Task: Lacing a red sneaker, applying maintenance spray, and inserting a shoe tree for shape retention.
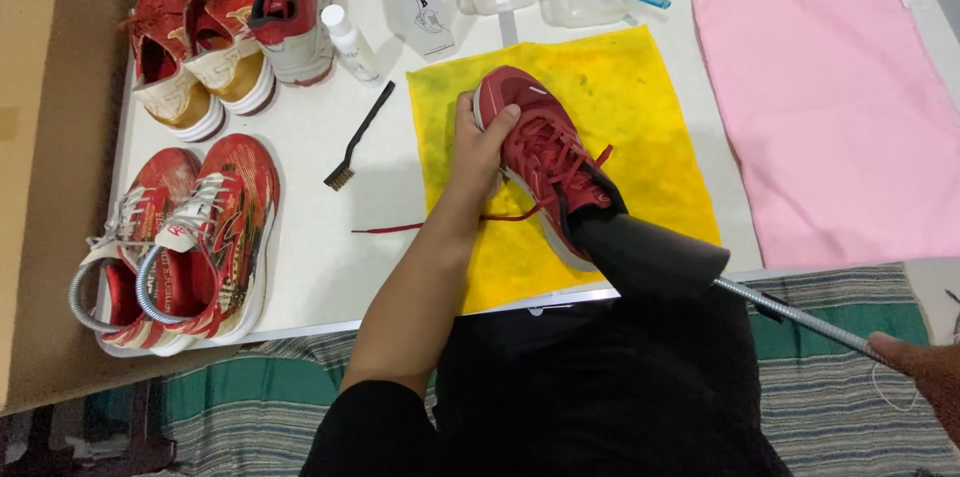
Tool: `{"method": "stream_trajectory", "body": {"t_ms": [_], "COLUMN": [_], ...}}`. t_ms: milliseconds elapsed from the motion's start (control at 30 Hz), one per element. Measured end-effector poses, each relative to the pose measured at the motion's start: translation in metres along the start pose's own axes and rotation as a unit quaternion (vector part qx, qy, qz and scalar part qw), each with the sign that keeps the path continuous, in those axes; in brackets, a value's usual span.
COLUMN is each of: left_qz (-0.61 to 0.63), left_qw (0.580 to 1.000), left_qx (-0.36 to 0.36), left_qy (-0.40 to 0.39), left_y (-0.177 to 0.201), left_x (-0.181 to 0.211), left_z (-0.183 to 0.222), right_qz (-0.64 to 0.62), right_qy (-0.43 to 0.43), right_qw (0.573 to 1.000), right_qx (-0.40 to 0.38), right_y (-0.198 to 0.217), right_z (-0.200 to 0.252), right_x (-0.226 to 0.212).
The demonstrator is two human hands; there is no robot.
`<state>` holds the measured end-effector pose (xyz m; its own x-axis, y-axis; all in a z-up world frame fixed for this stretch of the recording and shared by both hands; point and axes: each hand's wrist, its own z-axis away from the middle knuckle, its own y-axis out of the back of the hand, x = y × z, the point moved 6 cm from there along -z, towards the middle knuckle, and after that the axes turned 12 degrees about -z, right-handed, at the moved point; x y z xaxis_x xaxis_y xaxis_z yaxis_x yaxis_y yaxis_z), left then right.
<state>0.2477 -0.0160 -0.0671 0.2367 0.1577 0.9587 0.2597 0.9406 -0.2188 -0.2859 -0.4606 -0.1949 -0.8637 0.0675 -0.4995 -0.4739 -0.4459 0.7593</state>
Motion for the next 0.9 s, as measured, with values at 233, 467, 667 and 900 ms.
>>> {"method": "stream_trajectory", "body": {"t_ms": [233, 467, 667, 900], "left_qz": [-0.012, -0.011, -0.019, 0.009], "left_qw": [1.000, 1.000, 1.000, 1.000], "left_qx": [0.000, 0.001, -0.005, -0.002], "left_qy": [0.027, 0.022, 0.005, 0.028], "left_y": [-0.002, -0.007, -0.008, -0.009], "left_x": [0.006, 0.020, 0.021, 0.025], "left_z": [0.007, 0.019, 0.020, 0.023], "right_qz": [-0.104, 0.204, 0.248, 0.477], "right_qy": [-0.159, 0.384, 0.433, 0.359], "right_qw": [0.981, 0.899, 0.866, 0.802], "right_qx": [-0.031, -0.061, -0.038, -0.023], "right_y": [0.025, 0.028, 0.015, 0.001], "right_z": [0.250, 0.298, 0.317, 0.314], "right_x": [-0.181, -0.221, -0.249, -0.237]}}
